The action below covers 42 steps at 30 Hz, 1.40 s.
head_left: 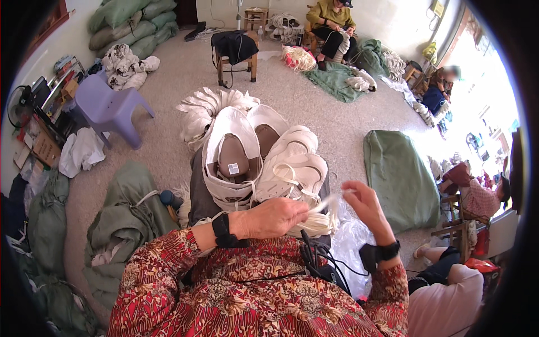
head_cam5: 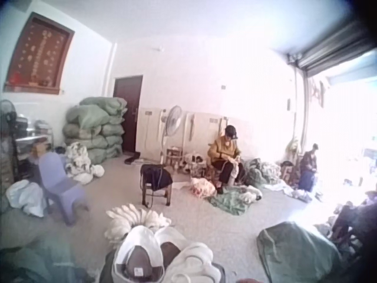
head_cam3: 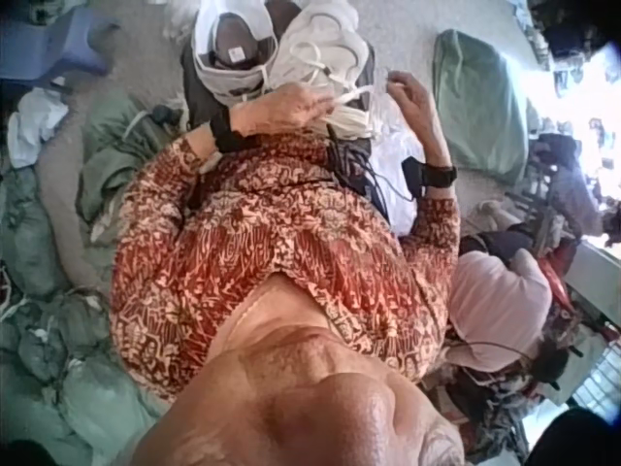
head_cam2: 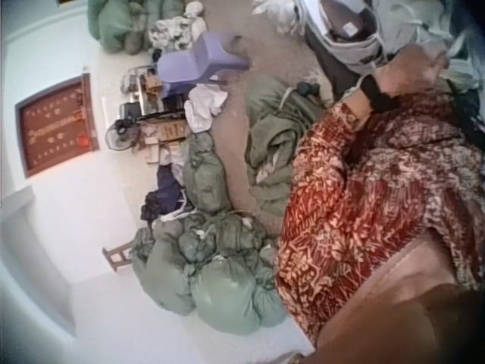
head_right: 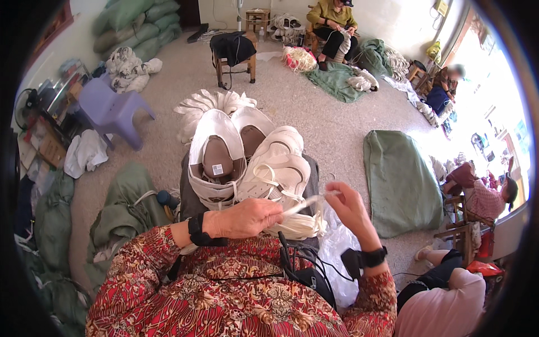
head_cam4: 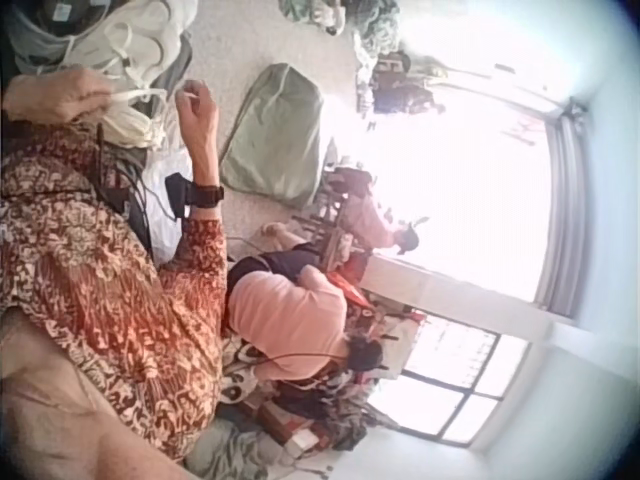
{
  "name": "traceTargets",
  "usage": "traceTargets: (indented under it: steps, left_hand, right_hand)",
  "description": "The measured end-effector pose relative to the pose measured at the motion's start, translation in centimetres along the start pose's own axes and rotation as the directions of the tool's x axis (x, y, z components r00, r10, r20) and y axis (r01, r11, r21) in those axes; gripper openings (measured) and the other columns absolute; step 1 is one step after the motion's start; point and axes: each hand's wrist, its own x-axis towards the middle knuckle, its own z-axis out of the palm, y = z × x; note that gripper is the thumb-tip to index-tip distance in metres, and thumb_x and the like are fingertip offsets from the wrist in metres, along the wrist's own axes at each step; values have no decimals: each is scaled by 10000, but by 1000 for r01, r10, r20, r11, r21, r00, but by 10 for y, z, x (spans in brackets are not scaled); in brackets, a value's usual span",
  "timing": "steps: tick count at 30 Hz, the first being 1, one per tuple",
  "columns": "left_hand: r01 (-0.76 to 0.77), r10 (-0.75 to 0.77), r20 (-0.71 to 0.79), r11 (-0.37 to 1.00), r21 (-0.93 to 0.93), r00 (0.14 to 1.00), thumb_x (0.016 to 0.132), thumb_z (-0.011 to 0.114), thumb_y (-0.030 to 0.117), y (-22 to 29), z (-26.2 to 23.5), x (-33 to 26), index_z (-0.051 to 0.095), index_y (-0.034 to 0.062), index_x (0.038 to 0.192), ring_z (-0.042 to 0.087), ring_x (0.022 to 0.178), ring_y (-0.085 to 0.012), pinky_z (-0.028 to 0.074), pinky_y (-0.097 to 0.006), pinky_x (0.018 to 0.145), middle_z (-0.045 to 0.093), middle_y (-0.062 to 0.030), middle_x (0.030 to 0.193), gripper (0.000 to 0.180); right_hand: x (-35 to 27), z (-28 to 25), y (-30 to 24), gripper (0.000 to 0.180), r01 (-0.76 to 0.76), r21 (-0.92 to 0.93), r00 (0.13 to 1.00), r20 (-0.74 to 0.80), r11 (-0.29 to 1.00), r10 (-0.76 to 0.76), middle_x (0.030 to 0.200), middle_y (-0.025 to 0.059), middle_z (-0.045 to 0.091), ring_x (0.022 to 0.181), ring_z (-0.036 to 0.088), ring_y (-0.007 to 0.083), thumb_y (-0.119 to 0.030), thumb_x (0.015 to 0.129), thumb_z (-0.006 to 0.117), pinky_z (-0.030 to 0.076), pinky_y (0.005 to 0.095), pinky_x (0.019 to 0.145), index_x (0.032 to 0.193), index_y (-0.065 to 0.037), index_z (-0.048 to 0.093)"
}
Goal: The recorder is lacing and threading white shoes.
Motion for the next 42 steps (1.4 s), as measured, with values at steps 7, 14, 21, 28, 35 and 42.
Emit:
traceTargets:
  steps: [7, 14, 21, 28, 35, 42]
  left_hand:
    - [270, -273, 84, 770, -578, 958, 1079, 470, 215, 17, -15, -15, 619, 8, 969, 585, 645, -88, 468, -252, 641, 572, -9, 691, 277]
    - [497, -220, 451, 261, -827, 865, 1069, 509, 248, 46, -28, -105, 637, -25, 968, 549, 621, -97, 515, -283, 729, 563, -24, 704, 318]
    - [412, -181, 382, 174, -894, 906, 1080, 481, 263, 36, -18, -107, 615, 4, 975, 576, 655, -123, 458, -390, 1038, 570, -19, 722, 310]
    - [419, -251, 337, 483, -768, 907, 1082, 491, 270, 32, -31, -92, 637, -12, 1019, 640, 784, -112, 521, -272, 789, 643, -35, 816, 323]
    - [362, -209, 325, 764, -535, 922, 1081, 485, 257, 36, -26, -67, 638, 7, 963, 566, 726, -109, 453, -281, 679, 624, -27, 788, 316]
    - [26, -24, -167, 1000, 12, 986, 995, 600, 180, 19, -26, -46, 559, -16, 876, 538, 689, -364, 422, -422, 626, 537, -178, 766, 233]
  right_hand:
    - [92, 73, -10, 382, 13, -97, 999, 53, 995, -8, 826, 45, 640, 748, 585, 117, -308, 890, 743, 492, 314, 646, 1006, 38, 632]
    - [105, 83, -12, 315, -30, 294, 999, 42, 955, 19, 928, 33, 673, 826, 607, 90, -238, 937, 720, 522, 263, 717, 1093, 23, 638]
    - [103, 82, 0, 357, -4, 189, 1000, -7, 982, 6, 897, 71, 671, 784, 608, 117, -259, 900, 738, 516, 286, 672, 1047, 50, 635]
    - [74, 63, -48, 161, 392, -259, 877, -185, 883, -444, 902, 104, 650, 785, 640, 239, -111, 879, 691, 524, 353, 696, 1008, -21, 660]
    - [71, 73, -71, 98, 576, -342, 818, 255, 743, -516, 840, 143, 595, 827, 621, 372, -71, 859, 660, 506, 436, 755, 935, -10, 649]
    - [109, 76, -74, 109, 516, -418, 817, 502, 748, -284, 749, 161, 646, 741, 644, 373, -112, 797, 660, 505, 435, 680, 802, -7, 632]
